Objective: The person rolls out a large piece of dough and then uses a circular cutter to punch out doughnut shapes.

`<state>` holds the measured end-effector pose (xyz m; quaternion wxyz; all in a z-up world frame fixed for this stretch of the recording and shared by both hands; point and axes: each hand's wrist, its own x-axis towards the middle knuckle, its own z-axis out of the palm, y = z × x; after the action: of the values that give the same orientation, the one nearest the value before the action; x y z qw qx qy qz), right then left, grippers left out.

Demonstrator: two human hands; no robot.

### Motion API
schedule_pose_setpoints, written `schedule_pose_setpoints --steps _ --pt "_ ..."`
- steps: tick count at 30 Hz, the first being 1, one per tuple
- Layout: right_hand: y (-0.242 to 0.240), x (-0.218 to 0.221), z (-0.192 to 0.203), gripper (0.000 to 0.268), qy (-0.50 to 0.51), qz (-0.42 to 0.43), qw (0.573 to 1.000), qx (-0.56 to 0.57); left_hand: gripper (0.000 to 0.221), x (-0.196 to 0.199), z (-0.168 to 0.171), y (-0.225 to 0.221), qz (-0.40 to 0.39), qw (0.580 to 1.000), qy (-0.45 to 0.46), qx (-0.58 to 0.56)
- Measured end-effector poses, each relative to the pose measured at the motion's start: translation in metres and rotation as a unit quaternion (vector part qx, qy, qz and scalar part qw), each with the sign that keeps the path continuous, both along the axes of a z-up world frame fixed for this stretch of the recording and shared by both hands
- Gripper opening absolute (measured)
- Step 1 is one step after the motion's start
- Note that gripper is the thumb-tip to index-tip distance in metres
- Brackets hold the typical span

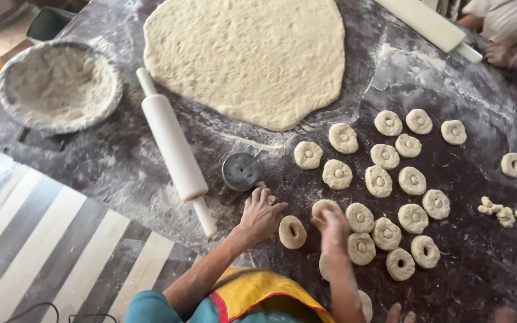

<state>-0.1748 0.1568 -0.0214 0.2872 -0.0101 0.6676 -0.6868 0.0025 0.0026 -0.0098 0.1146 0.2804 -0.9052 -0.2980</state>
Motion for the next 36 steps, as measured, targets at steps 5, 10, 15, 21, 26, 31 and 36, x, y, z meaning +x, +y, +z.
schedule_pose_setpoints --steps 5,10,15,21,26,31,36 --pt "-0.014 0.059 -0.007 0.018 0.016 0.125 0.992 -0.014 0.031 0.017 -0.004 -0.005 -0.078 0.993 0.053 -0.065" --pt "-0.016 0.092 -0.007 0.023 0.032 0.157 0.984 0.078 0.036 0.044 -0.003 -0.038 -0.143 0.97 0.186 0.058" --pt "-0.058 0.101 -0.028 0.031 0.193 0.178 0.962 0.082 0.031 0.091 -0.006 -0.088 -0.076 0.976 0.202 0.025" --pt "-0.181 0.136 0.019 0.073 0.534 0.201 0.798 0.196 0.02 0.137 -0.03 -0.133 -0.053 0.971 0.207 -0.111" --pt "-0.221 0.126 0.009 0.088 0.579 0.223 0.706 0.34 0.018 0.157 -0.028 -0.156 -0.174 0.959 0.184 -0.124" --pt "-0.189 0.101 0.008 0.064 0.48 0.247 0.693 0.477 0.014 0.162 -0.022 -0.189 -0.199 0.97 0.123 -0.061" --pt "-0.174 0.088 0.024 0.048 0.487 0.197 0.697 0.488 0.016 0.148 -0.024 -0.221 -0.242 0.967 0.077 -0.01"
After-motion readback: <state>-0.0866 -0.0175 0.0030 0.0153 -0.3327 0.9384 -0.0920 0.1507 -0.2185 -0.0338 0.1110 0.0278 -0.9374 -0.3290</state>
